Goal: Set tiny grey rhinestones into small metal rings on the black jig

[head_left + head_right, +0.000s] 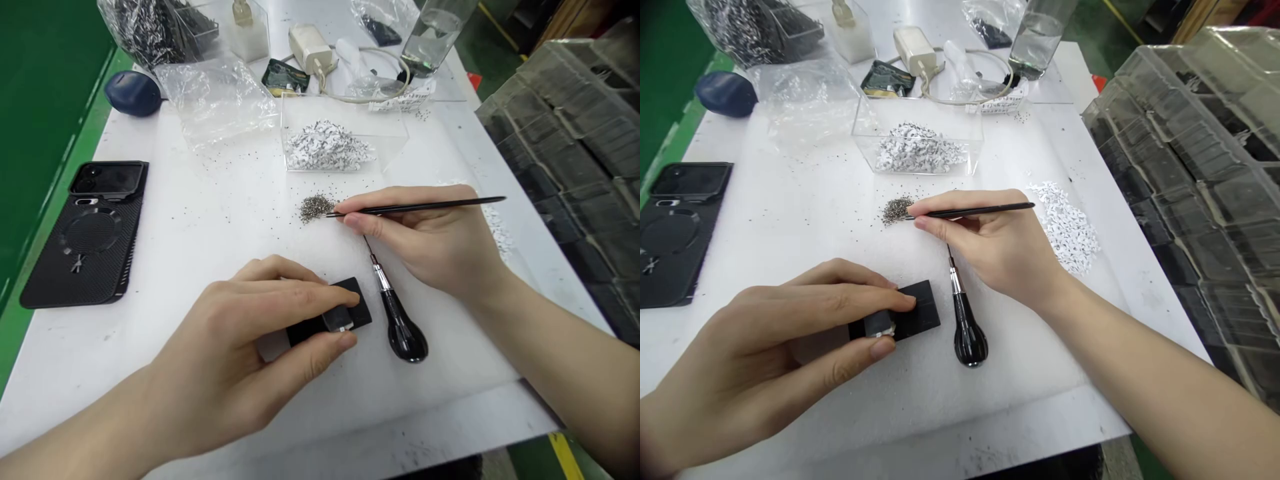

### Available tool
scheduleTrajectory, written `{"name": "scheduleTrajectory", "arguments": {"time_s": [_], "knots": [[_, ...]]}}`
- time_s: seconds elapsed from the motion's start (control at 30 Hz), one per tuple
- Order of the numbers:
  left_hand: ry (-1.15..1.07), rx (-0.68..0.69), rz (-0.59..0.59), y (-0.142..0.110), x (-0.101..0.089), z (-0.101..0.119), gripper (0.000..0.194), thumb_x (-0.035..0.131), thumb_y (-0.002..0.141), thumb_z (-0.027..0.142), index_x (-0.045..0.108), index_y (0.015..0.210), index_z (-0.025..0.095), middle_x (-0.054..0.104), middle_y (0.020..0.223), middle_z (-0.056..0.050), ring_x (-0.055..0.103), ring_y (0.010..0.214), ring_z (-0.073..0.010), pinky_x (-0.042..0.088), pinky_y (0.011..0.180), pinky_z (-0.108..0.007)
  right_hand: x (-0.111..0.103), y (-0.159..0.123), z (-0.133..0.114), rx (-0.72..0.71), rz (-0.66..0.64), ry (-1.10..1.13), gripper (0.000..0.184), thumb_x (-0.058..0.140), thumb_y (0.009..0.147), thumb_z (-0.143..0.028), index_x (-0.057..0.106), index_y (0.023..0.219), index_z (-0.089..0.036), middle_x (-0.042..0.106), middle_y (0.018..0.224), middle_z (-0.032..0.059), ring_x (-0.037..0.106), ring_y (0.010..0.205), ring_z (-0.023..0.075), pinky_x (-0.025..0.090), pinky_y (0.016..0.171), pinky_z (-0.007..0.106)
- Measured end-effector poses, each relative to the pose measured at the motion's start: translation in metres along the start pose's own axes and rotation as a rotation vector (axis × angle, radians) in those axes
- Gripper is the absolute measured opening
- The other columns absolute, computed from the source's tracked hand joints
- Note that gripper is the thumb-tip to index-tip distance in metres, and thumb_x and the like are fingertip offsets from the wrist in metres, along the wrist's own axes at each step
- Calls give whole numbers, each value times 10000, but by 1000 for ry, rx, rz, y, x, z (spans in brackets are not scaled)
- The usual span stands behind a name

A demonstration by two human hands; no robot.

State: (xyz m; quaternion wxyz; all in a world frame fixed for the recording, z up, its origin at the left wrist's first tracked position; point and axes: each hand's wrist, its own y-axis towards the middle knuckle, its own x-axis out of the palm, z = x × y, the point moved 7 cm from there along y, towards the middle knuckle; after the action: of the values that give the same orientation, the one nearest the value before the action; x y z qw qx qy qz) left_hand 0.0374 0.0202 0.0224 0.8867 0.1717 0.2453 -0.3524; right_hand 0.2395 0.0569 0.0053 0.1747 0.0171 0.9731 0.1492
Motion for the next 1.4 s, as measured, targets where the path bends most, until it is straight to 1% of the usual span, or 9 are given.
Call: {"name": "scheduleTrajectory", "arguments": {"time_s": [0.1,0.23,0.53,0.8,0.93,1.03,1.17,1.3,1.4], "knots": [[-37,19,29,0,0,1,236,743,1080,249,837,1295,224,894,1146,-22,791,1113,-196,690,988,-262,1,0,-1,-2,16,2,212,911,894,-109,927,979,-302,915,1018,-43,882,998,187,768,913,282],[-116,36,77,-1,2,0,229,759,1064,221,841,1275,255,893,1128,1,788,1072,-192,681,1004,-279,2,0,-1,4,8,-30,180,901,904,-142,923,976,-305,912,1020,-42,879,977,203,775,874,314],[-108,2,67,-1,2,-1,217,766,1062,242,853,1260,261,894,1120,-20,799,1039,-211,698,989,-326,3,2,-2,-10,-16,-89,144,871,921,-164,919,959,-295,910,1005,-35,864,946,199,753,809,303],[-113,31,77,-1,3,-1,213,757,1067,228,840,1262,254,893,1118,-3,796,1047,-196,680,1012,-299,0,2,0,7,-3,-95,114,903,917,-206,927,980,-298,910,982,-22,850,868,192,716,711,293],[-109,92,101,-4,5,2,260,731,1076,184,820,1310,256,893,1082,-5,812,1012,-189,677,1043,-324,-3,1,1,2,-3,-53,117,906,931,-210,921,998,-305,909,992,-16,869,912,214,737,770,334],[-72,112,165,-6,2,4,282,709,1087,182,808,1343,244,899,1069,-15,824,993,-199,692,1025,-343,-8,-2,-4,1,10,-13,100,922,932,-233,916,988,-316,903,960,-9,854,834,203,722,700,331],[19,46,227,-6,-5,4,256,740,1063,190,834,1298,229,897,1168,-17,814,1061,-201,702,968,-305,-16,-11,-19,-35,22,69,189,898,944,-170,906,977,-356,890,932,-42,802,702,157,700,651,310],[8,32,216,-5,-5,4,245,742,1063,186,844,1285,175,894,1200,-27,816,1072,-168,676,993,-236,-14,-22,-30,-67,-83,136,227,878,960,-152,894,1045,-361,896,986,-32,842,799,176,725,700,305],[-44,65,221,-6,-4,3,274,734,1066,181,852,1301,255,885,1245,-11,814,1070,-168,675,1002,-254,-4,-28,-38,-129,-225,223,235,844,979,-132,877,1091,-336,897,1034,0,876,967,229,761,852,369]]}}
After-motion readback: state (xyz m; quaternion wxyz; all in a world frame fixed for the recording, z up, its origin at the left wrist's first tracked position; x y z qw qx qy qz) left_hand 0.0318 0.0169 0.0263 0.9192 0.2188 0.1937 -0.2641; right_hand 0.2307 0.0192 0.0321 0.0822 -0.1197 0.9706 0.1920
